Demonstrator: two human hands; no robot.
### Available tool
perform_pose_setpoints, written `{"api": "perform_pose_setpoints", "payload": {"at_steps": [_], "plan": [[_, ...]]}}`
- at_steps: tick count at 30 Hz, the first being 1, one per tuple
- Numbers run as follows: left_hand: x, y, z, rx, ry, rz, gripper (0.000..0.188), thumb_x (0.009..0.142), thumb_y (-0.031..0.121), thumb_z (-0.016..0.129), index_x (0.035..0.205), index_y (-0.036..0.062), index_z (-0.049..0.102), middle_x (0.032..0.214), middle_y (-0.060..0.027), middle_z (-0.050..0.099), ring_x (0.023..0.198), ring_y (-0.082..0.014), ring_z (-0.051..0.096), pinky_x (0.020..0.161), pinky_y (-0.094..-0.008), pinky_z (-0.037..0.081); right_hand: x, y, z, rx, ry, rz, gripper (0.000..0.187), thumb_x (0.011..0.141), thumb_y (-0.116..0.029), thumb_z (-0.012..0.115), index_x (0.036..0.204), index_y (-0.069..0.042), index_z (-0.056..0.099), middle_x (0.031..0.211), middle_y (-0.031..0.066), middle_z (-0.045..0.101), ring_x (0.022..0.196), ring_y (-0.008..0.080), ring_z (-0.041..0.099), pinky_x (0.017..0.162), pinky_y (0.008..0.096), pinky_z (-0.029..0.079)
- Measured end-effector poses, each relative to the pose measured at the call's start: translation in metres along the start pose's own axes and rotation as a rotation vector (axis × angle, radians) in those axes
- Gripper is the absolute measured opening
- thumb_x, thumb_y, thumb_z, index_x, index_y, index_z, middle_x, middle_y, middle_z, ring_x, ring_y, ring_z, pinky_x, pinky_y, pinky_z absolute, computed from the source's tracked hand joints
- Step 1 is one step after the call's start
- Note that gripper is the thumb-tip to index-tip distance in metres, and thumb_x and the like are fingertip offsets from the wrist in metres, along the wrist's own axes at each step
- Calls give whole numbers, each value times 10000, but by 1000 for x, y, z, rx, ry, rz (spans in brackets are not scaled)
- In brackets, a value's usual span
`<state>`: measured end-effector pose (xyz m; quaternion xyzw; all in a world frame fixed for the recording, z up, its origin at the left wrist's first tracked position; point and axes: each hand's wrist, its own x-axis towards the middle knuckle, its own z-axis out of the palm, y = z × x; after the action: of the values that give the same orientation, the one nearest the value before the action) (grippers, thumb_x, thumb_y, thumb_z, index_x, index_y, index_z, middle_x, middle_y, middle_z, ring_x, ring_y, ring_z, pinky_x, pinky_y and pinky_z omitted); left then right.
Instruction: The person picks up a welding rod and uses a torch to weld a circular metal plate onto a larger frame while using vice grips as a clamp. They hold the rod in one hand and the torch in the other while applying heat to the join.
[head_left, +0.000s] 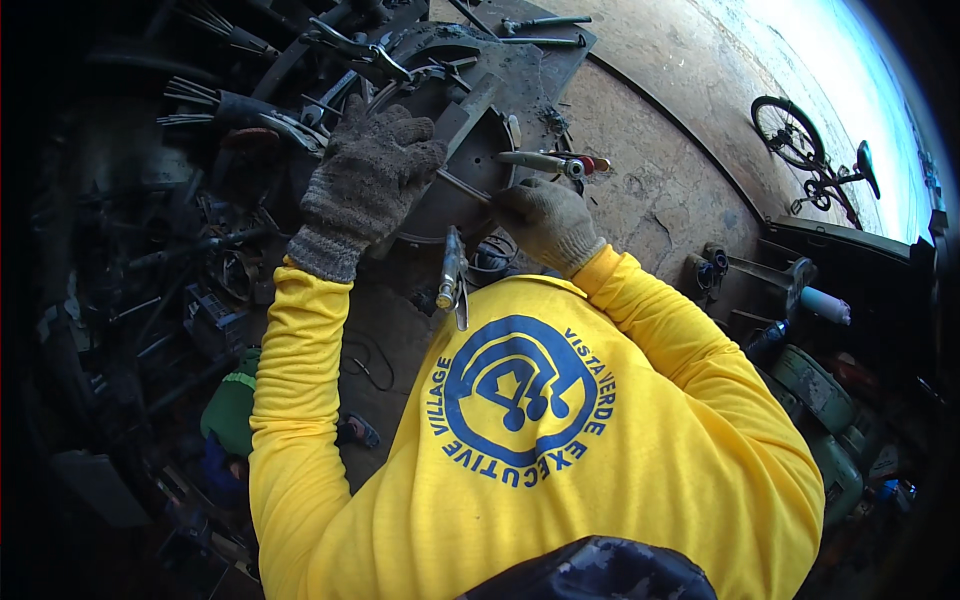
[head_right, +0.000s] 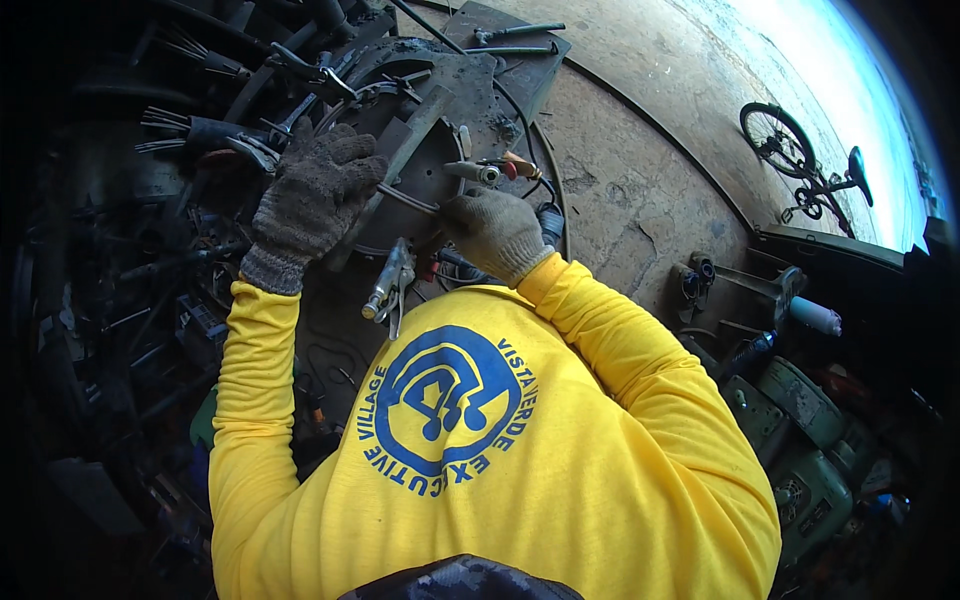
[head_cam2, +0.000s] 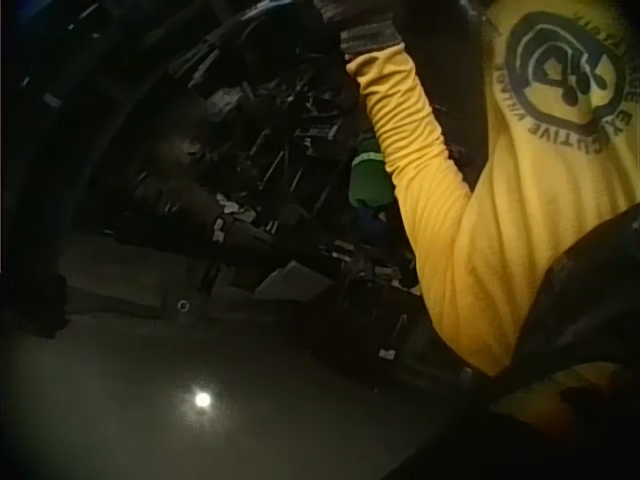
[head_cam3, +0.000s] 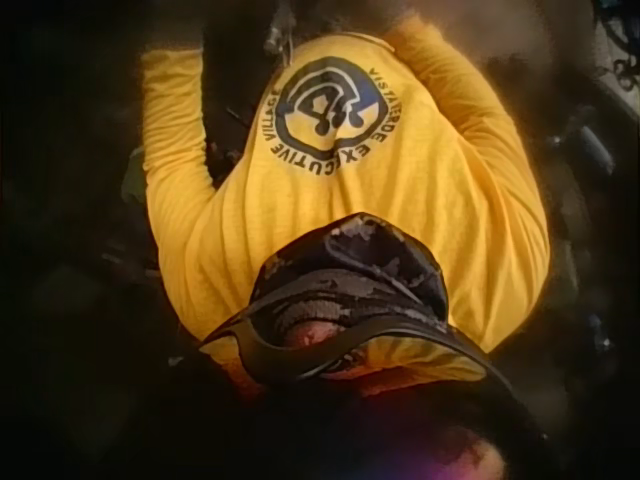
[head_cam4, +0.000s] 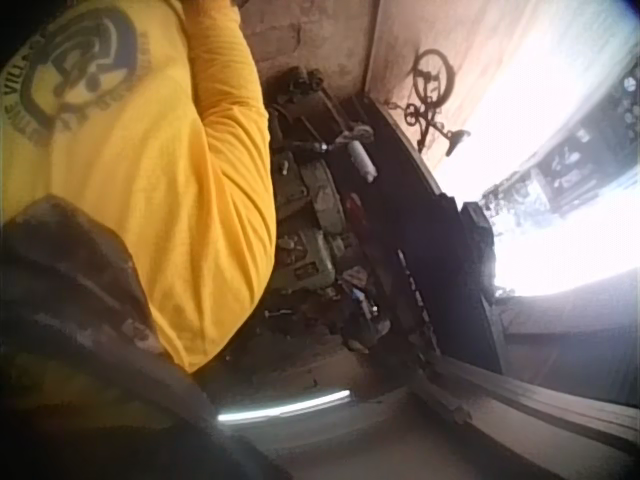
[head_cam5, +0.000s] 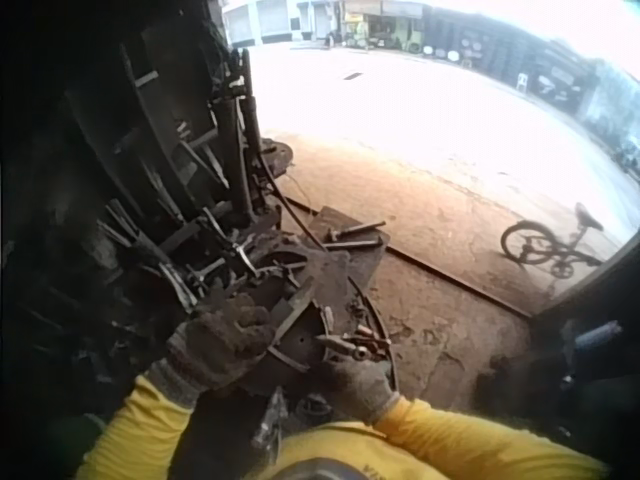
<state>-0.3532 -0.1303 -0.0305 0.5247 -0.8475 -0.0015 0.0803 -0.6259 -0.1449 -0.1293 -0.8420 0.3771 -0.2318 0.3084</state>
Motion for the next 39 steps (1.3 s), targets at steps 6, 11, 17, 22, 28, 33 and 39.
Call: {"api": "perform_pose_setpoints", "payload": {"at_steps": [6,11,17,22,28,33,39], "plan": [[5,11,-6,32,-67,-10,388,829,196,816,1211,242,765,1351,-70,666,1377,-326,565,1286,-590,232,0,3,1,15,-4,8,166,918,-201,727,1022,-99,807,958,138,766,865,348,736,774,437,596],[0,15,4,25,1,-13,377,816,218,836,1187,260,778,1389,-91,637,1407,-330,536,1281,-621,213,1,-1,-1,30,-26,29,166,918,-200,728,1021,-96,807,966,139,767,870,350,736,779,437,597],[2,17,12,-5,52,5,362,812,221,841,1167,270,790,1397,-93,629,1423,-328,519,1277,-645,178,2,-1,-3,14,-76,91,185,926,-206,730,1061,-97,795,993,146,767,905,346,736,799,432,594],[1,18,11,-4,27,-22,347,811,224,841,1152,272,796,1398,-93,628,1429,-324,512,1274,-654,172,0,0,1,61,-56,171,304,928,-270,726,1183,-104,742,1084,171,751,953,369,728,829,461,585],[0,18,10,-1,10,-15,360,804,225,843,1157,273,795,1407,-88,622,1423,-321,514,1270,-653,187,-20,9,-5,490,-53,379,377,952,-227,765,1289,-73,694,1167,169,747,1041,293,737,924,398,587],[2,16,15,-17,20,-22,358,807,220,841,1158,272,796,1415,-83,616,1421,-319,515,1269,-647,199,-47,34,-8,533,3,600,420,972,-179,761,1361,-54,663,1172,144,749,1076,227,719,981,331,570],[3,21,10,9,-5,-52,368,796,201,849,1153,274,800,1426,-84,614,1413,-316,525,1273,-642,199,-45,36,-12,636,-54,613,450,956,-227,781,1358,-58,667,1197,140,749,1084,224,722,967,330,571]]}}
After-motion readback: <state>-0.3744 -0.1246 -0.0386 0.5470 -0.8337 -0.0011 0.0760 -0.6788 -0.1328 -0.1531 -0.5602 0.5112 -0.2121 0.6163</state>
